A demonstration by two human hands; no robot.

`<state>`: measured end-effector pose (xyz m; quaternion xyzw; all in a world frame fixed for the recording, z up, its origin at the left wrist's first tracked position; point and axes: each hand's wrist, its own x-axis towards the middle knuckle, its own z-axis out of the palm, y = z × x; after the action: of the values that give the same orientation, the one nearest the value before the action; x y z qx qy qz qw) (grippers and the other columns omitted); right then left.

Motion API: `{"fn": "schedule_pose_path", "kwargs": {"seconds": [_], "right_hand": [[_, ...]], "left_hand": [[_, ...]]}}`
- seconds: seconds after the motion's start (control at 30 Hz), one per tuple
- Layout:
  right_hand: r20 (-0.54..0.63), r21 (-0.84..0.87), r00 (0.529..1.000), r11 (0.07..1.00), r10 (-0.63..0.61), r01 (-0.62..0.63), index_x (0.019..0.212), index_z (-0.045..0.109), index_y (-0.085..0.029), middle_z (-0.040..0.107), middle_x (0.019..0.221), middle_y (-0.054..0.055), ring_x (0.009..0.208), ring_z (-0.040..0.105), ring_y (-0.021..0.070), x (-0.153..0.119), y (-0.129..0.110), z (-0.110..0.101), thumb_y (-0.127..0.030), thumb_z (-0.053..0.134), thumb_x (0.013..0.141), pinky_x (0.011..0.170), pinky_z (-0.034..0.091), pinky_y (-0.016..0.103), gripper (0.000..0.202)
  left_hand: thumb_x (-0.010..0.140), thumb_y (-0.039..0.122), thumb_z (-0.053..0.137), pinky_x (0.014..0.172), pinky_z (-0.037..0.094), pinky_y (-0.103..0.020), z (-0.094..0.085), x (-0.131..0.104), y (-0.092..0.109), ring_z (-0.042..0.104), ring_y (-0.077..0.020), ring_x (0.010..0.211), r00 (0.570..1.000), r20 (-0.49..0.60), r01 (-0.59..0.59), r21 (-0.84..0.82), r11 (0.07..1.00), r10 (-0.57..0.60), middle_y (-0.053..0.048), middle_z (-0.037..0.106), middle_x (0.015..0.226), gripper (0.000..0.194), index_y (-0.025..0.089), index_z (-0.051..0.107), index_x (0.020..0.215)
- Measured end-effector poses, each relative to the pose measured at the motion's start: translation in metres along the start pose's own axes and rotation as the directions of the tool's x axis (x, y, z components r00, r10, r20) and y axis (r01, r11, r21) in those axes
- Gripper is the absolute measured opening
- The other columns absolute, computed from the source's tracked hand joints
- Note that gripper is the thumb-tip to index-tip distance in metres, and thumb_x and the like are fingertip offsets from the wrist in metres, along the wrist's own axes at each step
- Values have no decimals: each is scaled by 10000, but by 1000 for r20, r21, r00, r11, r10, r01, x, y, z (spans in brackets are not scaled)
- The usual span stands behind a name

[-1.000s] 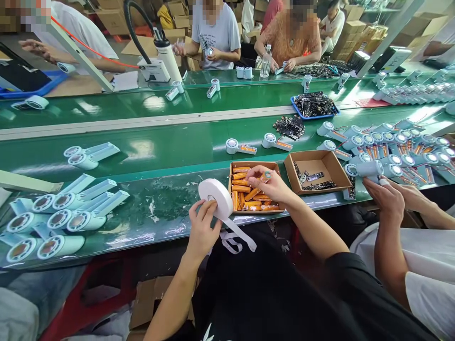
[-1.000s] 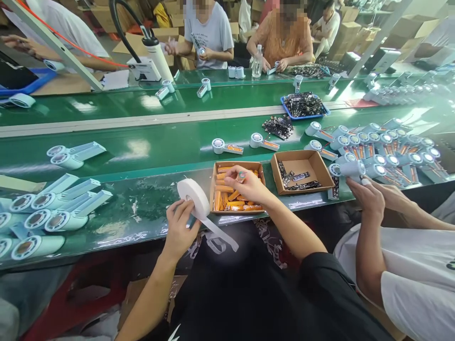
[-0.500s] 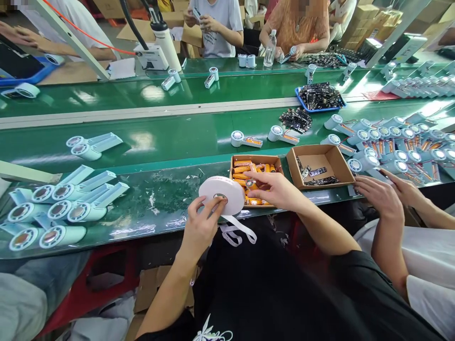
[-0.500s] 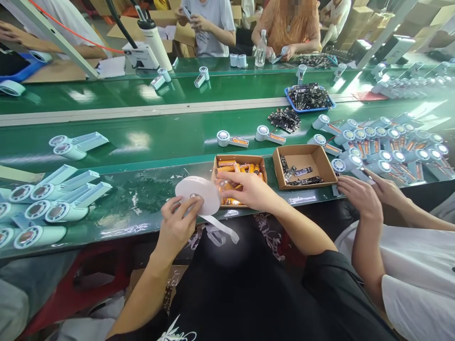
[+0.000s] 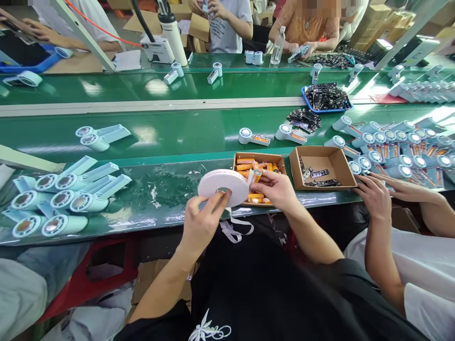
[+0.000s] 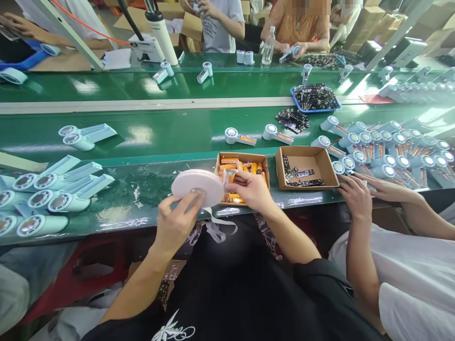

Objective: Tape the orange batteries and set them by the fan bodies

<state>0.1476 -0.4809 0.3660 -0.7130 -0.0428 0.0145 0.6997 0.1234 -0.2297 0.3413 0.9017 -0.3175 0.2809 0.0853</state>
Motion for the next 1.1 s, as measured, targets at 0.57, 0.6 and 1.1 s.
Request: {"fn": "schedule_pose_path", "kwargs": {"seconds": [0.57, 0.6, 1.1], "right_hand": [[19, -237, 985, 957, -170, 170, 1092, 696, -259, 788, 1030, 39, 897, 775, 208, -14, 8, 0, -443, 883, 781, 856, 655, 346, 407], [78, -305, 978, 930, -191, 206, 1117, 719, -263, 792, 1062, 47, 914, 774, 211, -19, 9, 8, -439, 859, 815, 885, 645, 349, 376], [507, -382, 838, 819, -203, 429, 995, 761, -218, 755, 874, 49, 772, 716, 171, -31, 12, 28, -294, 643, 983, 707, 545, 254, 141]], "left_hand": [[955, 350, 706, 1014, 490, -450, -9, -26, -47, 591, -288, 1142, 983, -12, 162, -393, 905, -182, -94, 699, 1174, 430, 279, 643, 1374], [954, 368, 719, 976, 501, -414, -13, -15, -33, 614, -257, 1064, 981, -89, 122, -422, 898, -175, -77, 693, 1101, 426, 283, 653, 1366], [978, 216, 672, 912, 501, -379, -31, 43, 7, 524, -230, 1026, 984, 41, -94, -698, 710, 171, -51, 645, 900, 195, 336, 808, 1049]]}}
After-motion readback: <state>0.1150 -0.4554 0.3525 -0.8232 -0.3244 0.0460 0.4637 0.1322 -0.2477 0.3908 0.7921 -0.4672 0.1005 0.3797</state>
